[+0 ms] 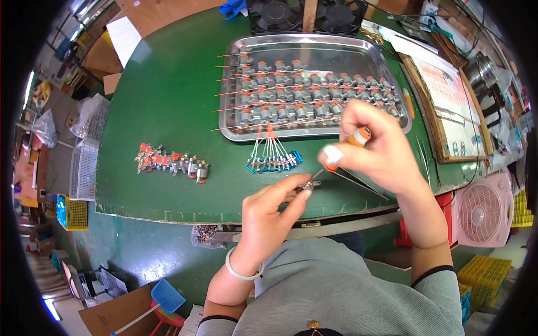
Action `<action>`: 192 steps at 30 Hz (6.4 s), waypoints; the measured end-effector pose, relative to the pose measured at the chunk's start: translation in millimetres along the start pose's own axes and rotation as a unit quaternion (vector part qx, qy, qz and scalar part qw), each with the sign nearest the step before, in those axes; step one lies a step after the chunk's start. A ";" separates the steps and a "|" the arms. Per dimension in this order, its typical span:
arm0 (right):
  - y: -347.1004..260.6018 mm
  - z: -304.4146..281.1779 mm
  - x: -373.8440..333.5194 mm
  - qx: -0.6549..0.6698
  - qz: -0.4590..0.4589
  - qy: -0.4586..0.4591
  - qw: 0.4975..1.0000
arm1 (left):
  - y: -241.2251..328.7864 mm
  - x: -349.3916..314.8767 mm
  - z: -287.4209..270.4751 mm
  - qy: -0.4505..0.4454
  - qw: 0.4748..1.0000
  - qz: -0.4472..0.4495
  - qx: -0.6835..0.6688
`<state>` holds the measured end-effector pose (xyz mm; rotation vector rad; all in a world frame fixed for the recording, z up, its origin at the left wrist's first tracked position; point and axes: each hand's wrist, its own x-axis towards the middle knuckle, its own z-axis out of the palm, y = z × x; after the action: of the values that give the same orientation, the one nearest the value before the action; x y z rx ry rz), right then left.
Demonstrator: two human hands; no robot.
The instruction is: Assembling and soldering wires to small electronic motors at an industrial workbench.
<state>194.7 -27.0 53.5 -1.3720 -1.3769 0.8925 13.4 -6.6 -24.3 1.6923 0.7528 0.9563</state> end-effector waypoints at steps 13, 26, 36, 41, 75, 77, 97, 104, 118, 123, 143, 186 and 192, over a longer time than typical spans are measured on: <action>1.4 16.9 -40.0 0.320 0.075 0.123 0.936 | 11.2 -0.6 -3.8 0.010 0.951 -0.052 -0.303; 17.5 42.3 -49.1 0.370 0.115 0.086 0.918 | 21.0 2.5 -8.2 -0.072 0.877 -0.165 -0.446; 21.5 39.6 -54.3 0.350 0.100 0.121 0.923 | 23.9 3.5 -6.0 -0.081 0.863 -0.173 -0.468; 24.8 27.4 -59.2 0.380 0.106 0.128 0.910 | 21.7 3.3 -3.6 -0.088 0.902 -0.133 -0.401; 36.0 45.3 -77.6 -0.068 -0.151 0.176 0.970 | 16.0 11.0 17.2 0.108 0.848 -0.158 -0.494; 29.6 44.0 -80.2 0.156 0.068 0.103 0.980 | 15.7 10.6 15.9 0.103 0.858 -0.145 -0.482; 30.5 44.4 -55.1 0.430 0.189 -0.017 0.883 | 19.1 6.7 8.8 0.045 0.925 -0.063 -0.372; 38.0 49.4 -58.9 0.230 0.028 0.041 0.972 | 16.8 7.6 11.0 0.067 0.972 0.024 -0.222; 28.9 52.6 -56.8 0.436 0.117 0.098 0.887 | 14.8 3.8 30.9 0.140 0.965 0.091 -0.203; 24.5 44.3 -56.9 0.410 0.162 0.075 0.895 | 15.3 4.2 28.6 0.145 0.967 0.081 -0.193; 29.6 -2.7 -74.3 -0.395 -0.071 0.085 0.912 | 16.4 10.8 9.3 0.066 0.931 -0.053 -0.356; 21.9 -4.5 -49.0 -0.342 -0.132 -0.021 0.930 | 7.2 17.1 13.7 0.005 0.965 0.104 -0.243; 16.8 1.8 -26.3 -0.258 -0.211 -0.051 0.941 | 3.6 13.5 11.5 0.005 0.963 0.067 -0.261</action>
<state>195.2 -51.1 33.6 -1.3312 -1.9865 0.3258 30.1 -1.6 -19.7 1.2821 0.3474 1.1420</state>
